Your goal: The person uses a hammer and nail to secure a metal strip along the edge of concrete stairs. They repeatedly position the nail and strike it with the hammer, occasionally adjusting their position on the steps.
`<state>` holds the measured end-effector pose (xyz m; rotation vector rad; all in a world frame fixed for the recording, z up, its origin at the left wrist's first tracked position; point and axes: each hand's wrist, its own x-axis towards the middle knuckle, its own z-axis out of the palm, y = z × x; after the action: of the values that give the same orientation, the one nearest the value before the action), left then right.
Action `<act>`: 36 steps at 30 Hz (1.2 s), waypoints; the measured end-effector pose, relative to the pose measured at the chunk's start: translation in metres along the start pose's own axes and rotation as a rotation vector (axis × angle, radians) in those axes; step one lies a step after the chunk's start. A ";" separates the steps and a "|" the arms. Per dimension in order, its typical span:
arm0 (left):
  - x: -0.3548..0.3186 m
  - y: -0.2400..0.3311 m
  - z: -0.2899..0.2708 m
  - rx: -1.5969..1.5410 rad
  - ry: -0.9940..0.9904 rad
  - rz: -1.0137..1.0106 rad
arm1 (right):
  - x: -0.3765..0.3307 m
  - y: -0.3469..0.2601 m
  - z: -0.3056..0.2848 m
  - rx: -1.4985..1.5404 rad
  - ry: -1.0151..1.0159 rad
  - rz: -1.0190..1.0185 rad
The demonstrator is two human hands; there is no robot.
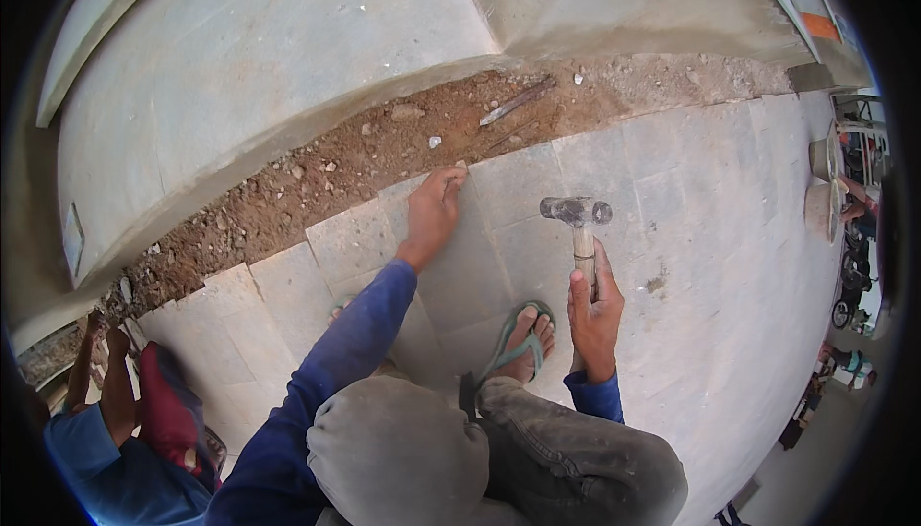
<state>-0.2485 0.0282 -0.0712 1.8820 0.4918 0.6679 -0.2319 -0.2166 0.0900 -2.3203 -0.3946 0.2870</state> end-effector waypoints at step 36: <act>0.019 -0.012 -0.011 0.141 -0.303 0.164 | 0.103 -0.066 0.028 -0.626 -0.315 -0.650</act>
<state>-0.2416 0.0528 -0.0746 2.1287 0.1948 0.4499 -0.1580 -0.1169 0.1090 -2.5639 -1.5357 0.2196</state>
